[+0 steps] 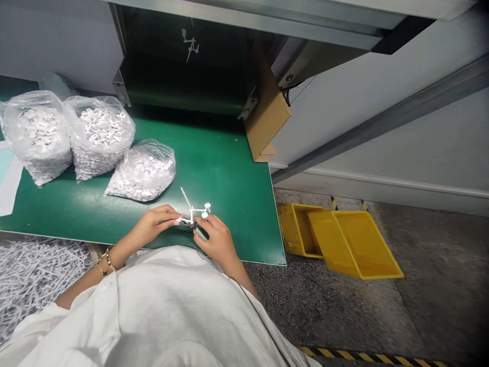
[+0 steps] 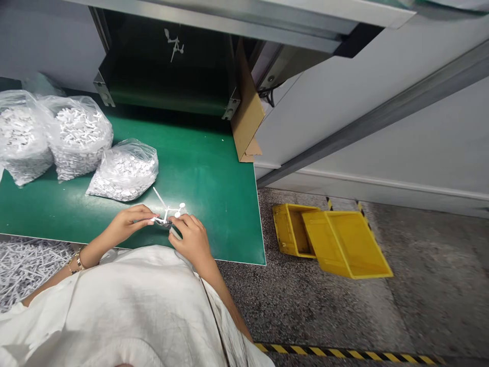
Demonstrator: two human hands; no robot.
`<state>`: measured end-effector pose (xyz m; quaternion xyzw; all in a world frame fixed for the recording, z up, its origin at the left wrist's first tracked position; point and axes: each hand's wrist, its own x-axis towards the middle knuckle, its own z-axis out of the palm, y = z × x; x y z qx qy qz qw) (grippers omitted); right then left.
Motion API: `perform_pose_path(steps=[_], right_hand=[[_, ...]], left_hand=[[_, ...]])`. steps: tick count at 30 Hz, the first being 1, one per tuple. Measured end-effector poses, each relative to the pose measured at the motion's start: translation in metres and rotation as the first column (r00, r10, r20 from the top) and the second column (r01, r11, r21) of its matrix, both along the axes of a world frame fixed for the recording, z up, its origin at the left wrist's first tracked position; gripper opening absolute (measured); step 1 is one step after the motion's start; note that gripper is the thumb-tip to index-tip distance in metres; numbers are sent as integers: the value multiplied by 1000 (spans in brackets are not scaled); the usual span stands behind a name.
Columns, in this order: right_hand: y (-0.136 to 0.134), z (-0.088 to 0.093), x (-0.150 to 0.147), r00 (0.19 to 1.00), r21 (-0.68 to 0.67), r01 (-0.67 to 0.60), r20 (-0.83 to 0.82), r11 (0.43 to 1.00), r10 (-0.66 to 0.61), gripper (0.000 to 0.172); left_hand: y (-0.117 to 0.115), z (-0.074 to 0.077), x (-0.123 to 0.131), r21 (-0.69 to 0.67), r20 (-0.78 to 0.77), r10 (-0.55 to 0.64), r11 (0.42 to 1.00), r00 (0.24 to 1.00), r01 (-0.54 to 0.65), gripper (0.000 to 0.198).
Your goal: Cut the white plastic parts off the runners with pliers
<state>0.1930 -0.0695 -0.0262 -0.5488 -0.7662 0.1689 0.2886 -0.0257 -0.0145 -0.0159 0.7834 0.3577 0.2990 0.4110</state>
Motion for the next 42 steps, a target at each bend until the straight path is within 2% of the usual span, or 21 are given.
perform_pose_path(steps=[5,12,15,25,37,42], right_hand=[[1,-9,0,1000,-2,0,24,1000,0,29],[3,-38,-7,998,-187,57,40,981,-50,27],[1,-43,-10,994,-208,92,78,974,-78,26],[1,-38,-12,996,-30,81,35,996,-80,27],[2,-28,-10,996,-54,46,79,998,-42,30],[2,-26,-8,1000,-75,-3,29,997,5,32]], left_hand=[[0,-8,-1,-44,-5,4,999,1000,-4,24],[-1,-46,-1,-130,-31,68,989,997,-71,24],[-2,-53,-3,-139,-62,114,983,992,-121,24],[-3,-40,-1,-144,-44,142,979,989,-147,25],[-2,-35,-2,-97,7,114,989,993,-113,25],[0,-29,-2,-124,3,79,989,997,-78,24]])
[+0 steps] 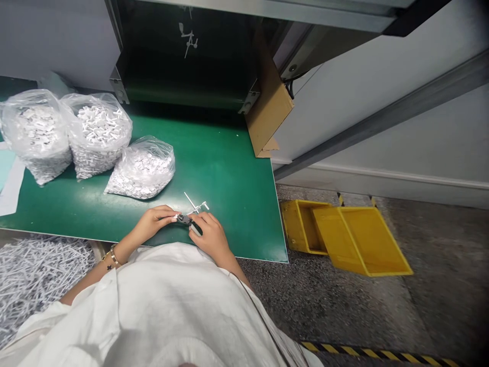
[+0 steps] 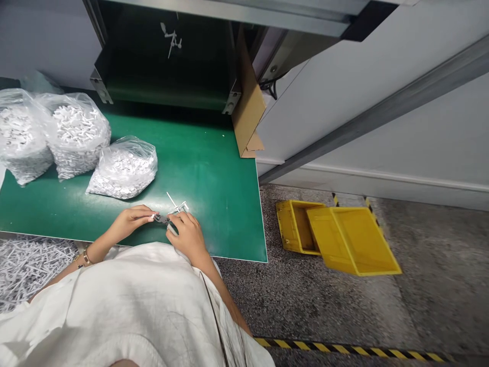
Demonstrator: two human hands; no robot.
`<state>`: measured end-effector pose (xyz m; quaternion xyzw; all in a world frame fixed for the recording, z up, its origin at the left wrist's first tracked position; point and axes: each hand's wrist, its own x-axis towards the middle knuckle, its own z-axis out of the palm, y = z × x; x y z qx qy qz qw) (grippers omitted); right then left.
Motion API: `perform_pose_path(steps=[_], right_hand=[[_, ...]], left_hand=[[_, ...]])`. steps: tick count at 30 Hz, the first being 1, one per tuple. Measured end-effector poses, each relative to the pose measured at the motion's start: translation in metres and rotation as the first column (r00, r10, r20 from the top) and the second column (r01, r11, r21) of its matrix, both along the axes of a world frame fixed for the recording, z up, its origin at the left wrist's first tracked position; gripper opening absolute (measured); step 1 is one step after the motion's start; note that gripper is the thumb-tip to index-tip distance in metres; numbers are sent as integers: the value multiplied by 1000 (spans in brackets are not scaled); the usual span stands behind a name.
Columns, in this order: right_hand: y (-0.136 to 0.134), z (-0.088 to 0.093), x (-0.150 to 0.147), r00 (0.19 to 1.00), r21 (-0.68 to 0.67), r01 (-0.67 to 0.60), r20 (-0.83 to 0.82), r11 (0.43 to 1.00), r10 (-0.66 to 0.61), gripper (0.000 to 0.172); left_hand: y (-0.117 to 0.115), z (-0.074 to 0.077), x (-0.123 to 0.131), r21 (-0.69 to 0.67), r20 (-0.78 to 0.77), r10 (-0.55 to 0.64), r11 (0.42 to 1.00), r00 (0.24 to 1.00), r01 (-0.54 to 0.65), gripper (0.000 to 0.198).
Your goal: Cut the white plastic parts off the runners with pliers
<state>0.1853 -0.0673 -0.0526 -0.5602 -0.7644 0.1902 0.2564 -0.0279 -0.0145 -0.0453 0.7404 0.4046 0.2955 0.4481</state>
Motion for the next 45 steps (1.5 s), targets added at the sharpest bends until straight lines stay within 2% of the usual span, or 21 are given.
perform_pose_path(steps=[11,14,18,20,24,28,35,45], right_hand=[[2,6,0,998,31,-25,60,999,23,28],[2,1,-2,999,14,-26,-35,1000,27,27],[-1,-5,-7,961,-53,-90,-267,995,73,23],[-3,-5,-10,950,-64,-65,-311,996,42,21],[-3,-3,-9,970,-21,94,-222,995,-97,22],[-3,-3,-9,986,42,130,-114,991,-125,22],[-1,-1,-10,997,85,81,-18,993,-80,23],[6,9,-5,1000,-7,-19,-14,1000,19,29]], left_hand=[[2,2,-1,-9,33,-7,1000,999,7,24],[1,4,-2,19,21,5,1000,1000,-6,24],[2,8,-3,88,-36,67,994,997,-64,26],[3,9,-3,115,-55,90,990,994,-83,27],[2,10,-3,156,-48,84,985,995,-75,26],[0,9,1,164,-42,66,985,997,-58,26],[0,12,1,123,-44,50,991,998,-44,25],[3,12,-5,81,-30,6,997,1000,-4,27]])
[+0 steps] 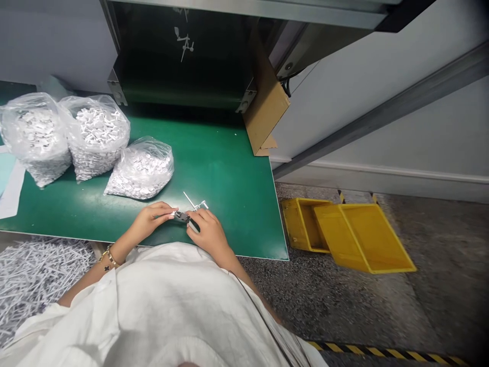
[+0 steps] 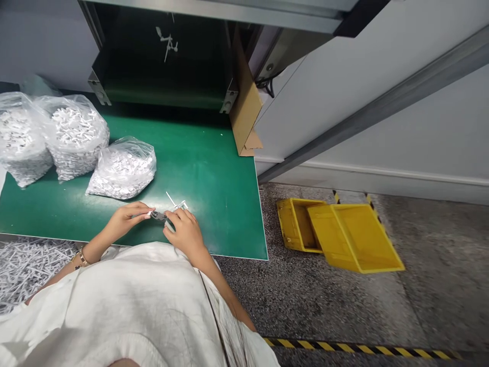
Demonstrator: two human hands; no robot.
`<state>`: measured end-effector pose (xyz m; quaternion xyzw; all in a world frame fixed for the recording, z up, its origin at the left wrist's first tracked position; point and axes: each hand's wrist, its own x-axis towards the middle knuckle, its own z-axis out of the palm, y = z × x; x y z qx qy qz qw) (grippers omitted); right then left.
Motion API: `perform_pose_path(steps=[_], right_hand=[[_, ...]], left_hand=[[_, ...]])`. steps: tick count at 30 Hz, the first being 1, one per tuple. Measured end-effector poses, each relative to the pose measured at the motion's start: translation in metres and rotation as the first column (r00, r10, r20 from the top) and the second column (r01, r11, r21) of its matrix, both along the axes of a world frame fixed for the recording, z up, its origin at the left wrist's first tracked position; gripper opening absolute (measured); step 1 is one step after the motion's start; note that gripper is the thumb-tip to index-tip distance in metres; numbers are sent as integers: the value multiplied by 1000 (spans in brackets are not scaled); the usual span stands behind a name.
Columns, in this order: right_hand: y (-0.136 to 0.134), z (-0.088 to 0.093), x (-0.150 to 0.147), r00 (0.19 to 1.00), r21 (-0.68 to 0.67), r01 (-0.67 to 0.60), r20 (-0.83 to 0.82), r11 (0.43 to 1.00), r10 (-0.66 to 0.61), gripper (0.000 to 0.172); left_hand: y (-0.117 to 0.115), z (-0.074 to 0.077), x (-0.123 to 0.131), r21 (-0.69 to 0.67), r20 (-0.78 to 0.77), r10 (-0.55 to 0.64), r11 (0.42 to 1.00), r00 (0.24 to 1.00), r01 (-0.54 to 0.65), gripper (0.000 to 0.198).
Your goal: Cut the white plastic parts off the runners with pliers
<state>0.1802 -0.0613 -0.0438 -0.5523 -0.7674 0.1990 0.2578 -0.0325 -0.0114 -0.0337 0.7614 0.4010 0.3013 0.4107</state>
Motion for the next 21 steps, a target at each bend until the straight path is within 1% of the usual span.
perform_pose_path(steps=[6,9,11,13,16,18,21], right_hand=[[0,1,0,999,12,-34,36,999,34,29],[-1,-4,-5,998,1,-24,-52,1000,24,26],[-2,-8,-10,991,-6,29,-134,1000,-30,23],[-3,-12,-13,971,-24,130,-199,991,-132,20],[-2,-16,-12,925,-56,276,-257,960,-281,16],[-2,-17,-8,908,-56,312,-276,948,-315,15],[-5,-19,-3,906,-39,295,-306,955,-292,16]], left_hand=[[1,4,-3,-6,-23,-30,1000,999,30,27],[0,5,-3,10,-27,-25,1000,999,25,27],[-1,6,-3,26,-37,-6,1000,999,7,27],[-1,7,-4,46,-53,31,999,998,-28,25],[-2,8,-4,84,-81,85,993,993,-79,22],[-3,9,-4,115,-94,110,988,989,-99,20],[-3,10,-3,144,-101,133,982,986,-118,19]])
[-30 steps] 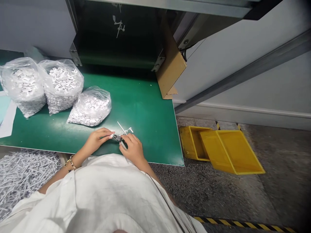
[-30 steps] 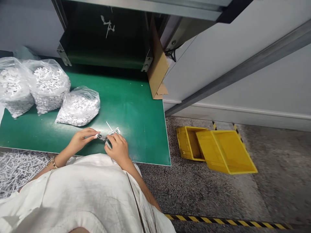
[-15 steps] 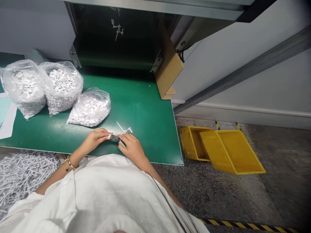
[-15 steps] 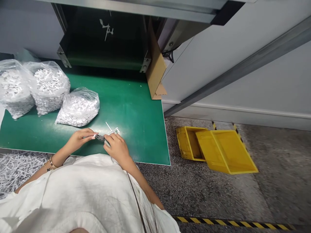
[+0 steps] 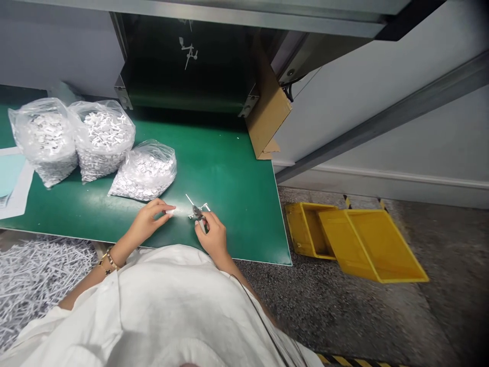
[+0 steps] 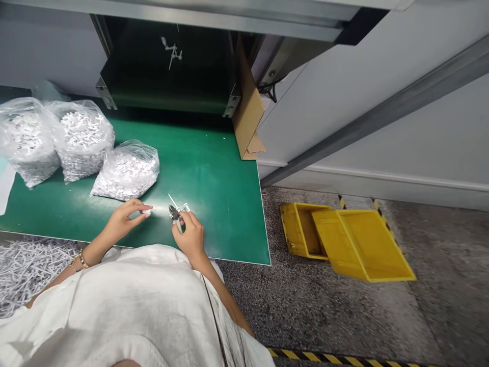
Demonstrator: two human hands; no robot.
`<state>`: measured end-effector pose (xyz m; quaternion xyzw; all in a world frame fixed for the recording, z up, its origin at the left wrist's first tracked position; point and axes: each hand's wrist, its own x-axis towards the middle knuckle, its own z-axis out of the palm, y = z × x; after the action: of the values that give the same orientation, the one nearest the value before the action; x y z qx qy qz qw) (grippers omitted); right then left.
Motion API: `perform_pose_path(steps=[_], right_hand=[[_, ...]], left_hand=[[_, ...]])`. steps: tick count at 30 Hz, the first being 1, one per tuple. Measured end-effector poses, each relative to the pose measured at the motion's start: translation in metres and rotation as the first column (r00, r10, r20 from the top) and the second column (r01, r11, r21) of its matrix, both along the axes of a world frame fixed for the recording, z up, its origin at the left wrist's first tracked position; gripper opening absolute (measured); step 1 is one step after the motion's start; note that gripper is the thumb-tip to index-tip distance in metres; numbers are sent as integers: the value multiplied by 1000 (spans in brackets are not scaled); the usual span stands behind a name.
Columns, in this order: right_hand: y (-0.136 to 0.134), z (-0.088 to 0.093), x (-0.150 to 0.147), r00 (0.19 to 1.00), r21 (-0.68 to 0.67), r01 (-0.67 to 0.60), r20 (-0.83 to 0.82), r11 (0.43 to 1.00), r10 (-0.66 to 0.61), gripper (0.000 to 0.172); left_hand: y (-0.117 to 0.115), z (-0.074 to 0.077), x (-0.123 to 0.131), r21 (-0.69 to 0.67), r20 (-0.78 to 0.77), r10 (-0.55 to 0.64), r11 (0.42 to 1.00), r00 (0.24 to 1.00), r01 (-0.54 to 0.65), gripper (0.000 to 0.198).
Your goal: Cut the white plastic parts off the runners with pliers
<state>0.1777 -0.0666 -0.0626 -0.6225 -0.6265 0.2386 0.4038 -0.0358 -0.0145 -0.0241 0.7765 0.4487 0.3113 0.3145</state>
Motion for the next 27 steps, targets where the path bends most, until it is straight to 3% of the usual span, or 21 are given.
perform_pose_path(steps=[5,10,14,17,19,21,27], right_hand=[[-7,-5,3,990,127,-132,-21,983,136,16],[-9,-15,8,943,227,-329,135,917,305,18],[-8,-20,9,887,217,-443,245,870,390,19],[-7,-21,9,868,209,-472,278,856,411,21],[-7,-21,9,866,214,-478,277,852,417,22],[-6,-21,9,868,219,-478,268,851,418,22],[-3,-25,11,877,214,-465,242,859,415,21]], left_hand=[[0,-5,3,-17,-2,11,1000,1000,-11,20],[4,-5,2,-28,6,52,998,999,-52,22],[15,8,-7,45,18,132,990,991,-132,24],[25,23,-17,161,47,274,947,961,-278,24],[31,34,-24,253,60,399,881,915,-400,23],[37,46,-32,355,75,527,779,846,-517,24],[62,81,-72,595,253,732,398,633,-698,28]])
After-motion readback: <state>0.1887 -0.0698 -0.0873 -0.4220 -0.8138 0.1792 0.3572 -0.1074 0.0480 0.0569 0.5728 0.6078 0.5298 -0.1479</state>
